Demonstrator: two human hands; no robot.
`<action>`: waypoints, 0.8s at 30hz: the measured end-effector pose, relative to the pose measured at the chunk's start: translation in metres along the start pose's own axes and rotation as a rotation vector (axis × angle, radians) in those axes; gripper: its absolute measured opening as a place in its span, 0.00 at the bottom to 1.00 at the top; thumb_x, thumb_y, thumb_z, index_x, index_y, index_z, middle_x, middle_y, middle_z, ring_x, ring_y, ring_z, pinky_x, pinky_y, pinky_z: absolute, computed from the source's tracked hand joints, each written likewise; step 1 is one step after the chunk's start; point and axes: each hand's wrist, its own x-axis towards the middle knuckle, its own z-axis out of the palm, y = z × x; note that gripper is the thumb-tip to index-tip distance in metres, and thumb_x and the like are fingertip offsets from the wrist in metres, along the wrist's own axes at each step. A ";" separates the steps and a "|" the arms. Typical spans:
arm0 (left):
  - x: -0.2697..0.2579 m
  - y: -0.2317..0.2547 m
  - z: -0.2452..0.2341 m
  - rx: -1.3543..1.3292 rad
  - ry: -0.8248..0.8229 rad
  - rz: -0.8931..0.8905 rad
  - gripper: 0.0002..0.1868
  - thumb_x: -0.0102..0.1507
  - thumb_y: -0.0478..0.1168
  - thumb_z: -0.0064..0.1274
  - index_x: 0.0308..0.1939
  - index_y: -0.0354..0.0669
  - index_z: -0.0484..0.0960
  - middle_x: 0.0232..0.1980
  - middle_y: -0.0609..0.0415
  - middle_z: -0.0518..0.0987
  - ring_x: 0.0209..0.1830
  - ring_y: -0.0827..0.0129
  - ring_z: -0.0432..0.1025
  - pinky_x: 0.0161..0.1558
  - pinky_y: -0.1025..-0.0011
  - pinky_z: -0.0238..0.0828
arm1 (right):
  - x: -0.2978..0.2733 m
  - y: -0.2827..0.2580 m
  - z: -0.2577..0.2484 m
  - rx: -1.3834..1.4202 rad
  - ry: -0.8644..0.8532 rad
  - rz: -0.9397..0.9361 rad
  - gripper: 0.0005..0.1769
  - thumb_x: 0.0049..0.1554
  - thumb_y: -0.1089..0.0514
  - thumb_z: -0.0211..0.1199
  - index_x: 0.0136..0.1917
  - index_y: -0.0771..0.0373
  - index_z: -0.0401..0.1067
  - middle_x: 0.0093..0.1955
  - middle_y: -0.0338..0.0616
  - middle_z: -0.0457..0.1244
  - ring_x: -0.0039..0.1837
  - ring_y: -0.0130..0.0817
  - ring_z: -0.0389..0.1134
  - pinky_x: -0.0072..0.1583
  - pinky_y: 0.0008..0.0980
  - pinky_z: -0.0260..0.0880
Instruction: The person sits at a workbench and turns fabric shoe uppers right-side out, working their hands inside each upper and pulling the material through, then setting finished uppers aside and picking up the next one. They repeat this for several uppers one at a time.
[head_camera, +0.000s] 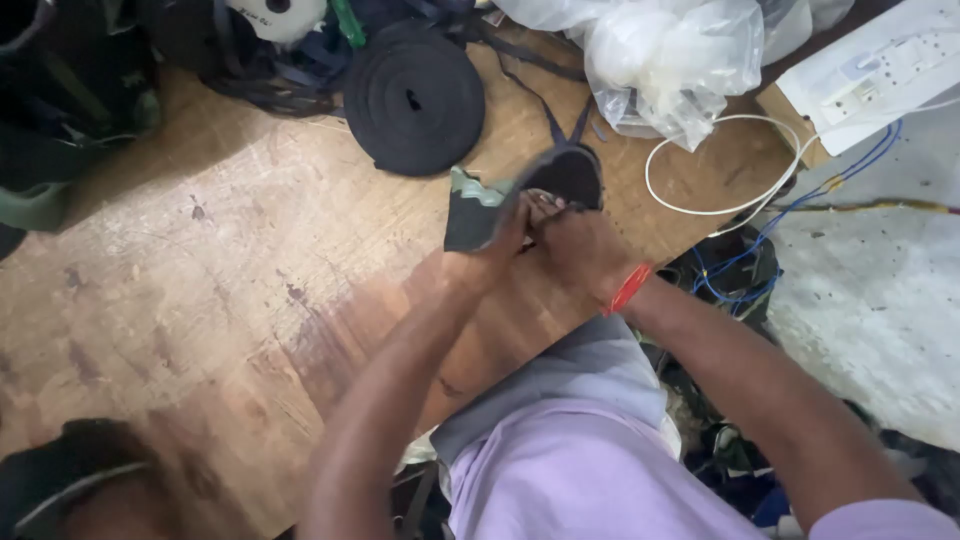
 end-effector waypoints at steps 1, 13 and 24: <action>-0.003 -0.002 0.001 -0.001 -0.002 0.003 0.14 0.71 0.41 0.41 0.41 0.45 0.83 0.43 0.49 0.82 0.49 0.53 0.76 0.67 0.50 0.64 | -0.002 0.002 0.002 0.000 0.000 0.004 0.22 0.58 0.56 0.56 0.63 0.67 0.71 0.41 0.51 0.71 0.37 0.47 0.73 0.37 0.45 0.73; -0.064 -0.040 0.086 0.518 0.333 0.423 0.23 0.61 0.31 0.46 0.59 0.22 0.75 0.62 0.22 0.72 0.66 0.30 0.66 0.70 0.36 0.57 | -0.012 0.018 -0.028 -0.229 -0.103 -0.292 0.31 0.65 0.41 0.52 0.71 0.63 0.65 0.65 0.52 0.65 0.62 0.45 0.69 0.58 0.41 0.71; -0.075 -0.033 0.089 0.264 -0.384 0.236 0.14 0.66 0.34 0.44 0.47 0.33 0.84 0.48 0.36 0.82 0.49 0.46 0.77 0.47 0.50 0.76 | -0.017 0.033 0.008 -0.049 -0.323 -0.116 0.18 0.63 0.55 0.55 0.64 0.62 0.72 0.57 0.47 0.67 0.58 0.45 0.70 0.56 0.42 0.71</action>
